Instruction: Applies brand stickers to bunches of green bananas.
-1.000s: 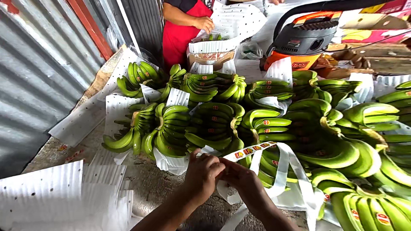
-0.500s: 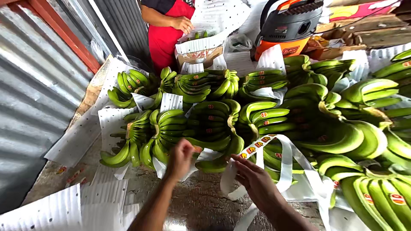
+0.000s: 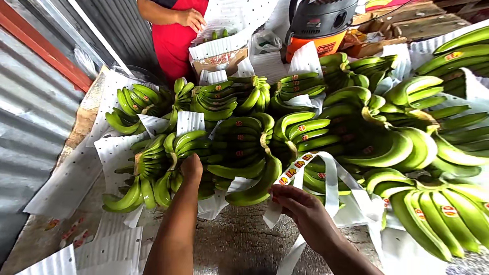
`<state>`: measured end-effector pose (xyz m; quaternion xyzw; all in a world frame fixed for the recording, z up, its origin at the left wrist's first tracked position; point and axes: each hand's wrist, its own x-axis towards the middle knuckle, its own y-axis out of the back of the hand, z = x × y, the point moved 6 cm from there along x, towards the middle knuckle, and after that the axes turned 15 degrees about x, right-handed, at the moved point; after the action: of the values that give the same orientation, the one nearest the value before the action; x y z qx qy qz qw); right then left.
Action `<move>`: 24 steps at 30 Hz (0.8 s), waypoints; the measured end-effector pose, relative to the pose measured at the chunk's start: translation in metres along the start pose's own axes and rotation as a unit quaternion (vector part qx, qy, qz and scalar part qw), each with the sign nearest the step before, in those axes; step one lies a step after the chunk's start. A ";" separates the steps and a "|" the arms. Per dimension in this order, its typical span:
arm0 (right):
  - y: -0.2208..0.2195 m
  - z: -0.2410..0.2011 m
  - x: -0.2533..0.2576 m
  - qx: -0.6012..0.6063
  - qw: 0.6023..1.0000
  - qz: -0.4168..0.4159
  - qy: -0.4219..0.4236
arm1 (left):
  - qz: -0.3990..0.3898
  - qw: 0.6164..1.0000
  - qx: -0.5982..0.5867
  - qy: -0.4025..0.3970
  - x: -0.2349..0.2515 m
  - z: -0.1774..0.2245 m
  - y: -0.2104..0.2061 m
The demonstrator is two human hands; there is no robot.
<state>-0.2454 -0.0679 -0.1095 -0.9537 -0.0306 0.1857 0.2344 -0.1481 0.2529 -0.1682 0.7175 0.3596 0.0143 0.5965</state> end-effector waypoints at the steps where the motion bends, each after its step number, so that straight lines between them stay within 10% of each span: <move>1: 0.000 -0.001 0.000 -0.004 1.000 -0.004 0.006 | 0.000 1.000 0.023 0.000 -0.001 -0.002 0.003; 5: 0.002 -0.004 0.000 -0.026 0.999 -0.013 0.021 | 0.078 0.982 -0.111 -0.133 -0.029 0.001 0.038; 11: -0.018 0.002 0.005 -0.107 0.993 -0.043 0.018 | 0.264 0.790 -0.285 -0.474 -0.188 0.060 0.062; 14: -0.026 0.006 0.003 -0.103 0.992 -0.074 0.010 | 0.449 0.744 -0.192 -0.455 -0.212 0.068 0.051; 19: -0.029 0.022 0.001 0.127 0.977 -0.023 -0.172 | 0.535 0.696 -0.171 -0.447 -0.214 0.058 0.031; 24: -0.017 0.028 0.012 0.170 0.972 0.063 -0.148 | 0.352 0.774 -0.328 -0.413 -0.167 0.039 0.033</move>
<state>-0.2440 -0.0384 -0.1290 -0.8620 0.0277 0.3416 0.3735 -0.2379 0.1295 -0.0830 0.4921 -0.2254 0.0430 0.8398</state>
